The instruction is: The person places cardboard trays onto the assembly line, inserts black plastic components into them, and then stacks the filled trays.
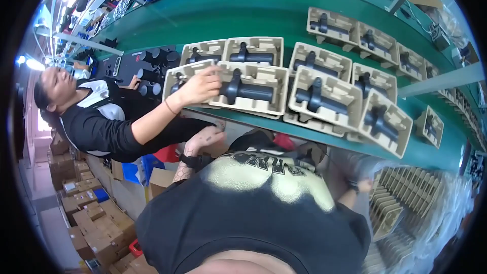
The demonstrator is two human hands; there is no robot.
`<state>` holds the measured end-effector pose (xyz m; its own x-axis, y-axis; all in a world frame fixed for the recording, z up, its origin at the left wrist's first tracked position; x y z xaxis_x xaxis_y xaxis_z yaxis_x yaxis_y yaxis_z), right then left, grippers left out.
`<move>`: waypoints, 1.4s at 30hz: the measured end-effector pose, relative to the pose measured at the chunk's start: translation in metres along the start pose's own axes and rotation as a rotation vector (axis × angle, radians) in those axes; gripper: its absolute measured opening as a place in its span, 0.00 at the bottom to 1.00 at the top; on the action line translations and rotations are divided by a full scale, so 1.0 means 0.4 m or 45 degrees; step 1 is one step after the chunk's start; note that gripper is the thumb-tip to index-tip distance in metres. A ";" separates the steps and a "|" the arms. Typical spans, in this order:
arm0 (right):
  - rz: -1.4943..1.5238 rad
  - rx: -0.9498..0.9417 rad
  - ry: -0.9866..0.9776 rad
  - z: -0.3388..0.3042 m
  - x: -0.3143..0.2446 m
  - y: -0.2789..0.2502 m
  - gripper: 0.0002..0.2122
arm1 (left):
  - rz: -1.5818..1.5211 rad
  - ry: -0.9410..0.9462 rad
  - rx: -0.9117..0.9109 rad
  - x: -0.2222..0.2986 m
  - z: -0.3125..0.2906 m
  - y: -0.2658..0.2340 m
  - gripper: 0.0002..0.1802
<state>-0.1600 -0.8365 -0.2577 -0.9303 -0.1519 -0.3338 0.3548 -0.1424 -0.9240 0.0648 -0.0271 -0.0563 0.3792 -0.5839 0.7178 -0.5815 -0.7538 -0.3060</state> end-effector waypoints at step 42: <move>-0.202 -0.533 -1.785 -0.692 -1.586 -0.738 0.11 | 0.301 0.577 1.039 0.242 0.174 -0.152 0.15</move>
<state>0.2999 -0.4275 0.1751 -0.0204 -0.9998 -0.0022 -0.0193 0.0026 -0.9998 0.1871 -0.0587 -0.0118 -0.0972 -0.7047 0.7028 0.1375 -0.7089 -0.6918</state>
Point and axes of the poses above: each hand's wrist, its own z-axis towards the middle knuckle, its own y-axis out of the palm, x = y × z, the point moved 9 cm from there along z, towards the middle knuckle, and after that the axes turned 10 degrees about -z, right-handed, at the moved point
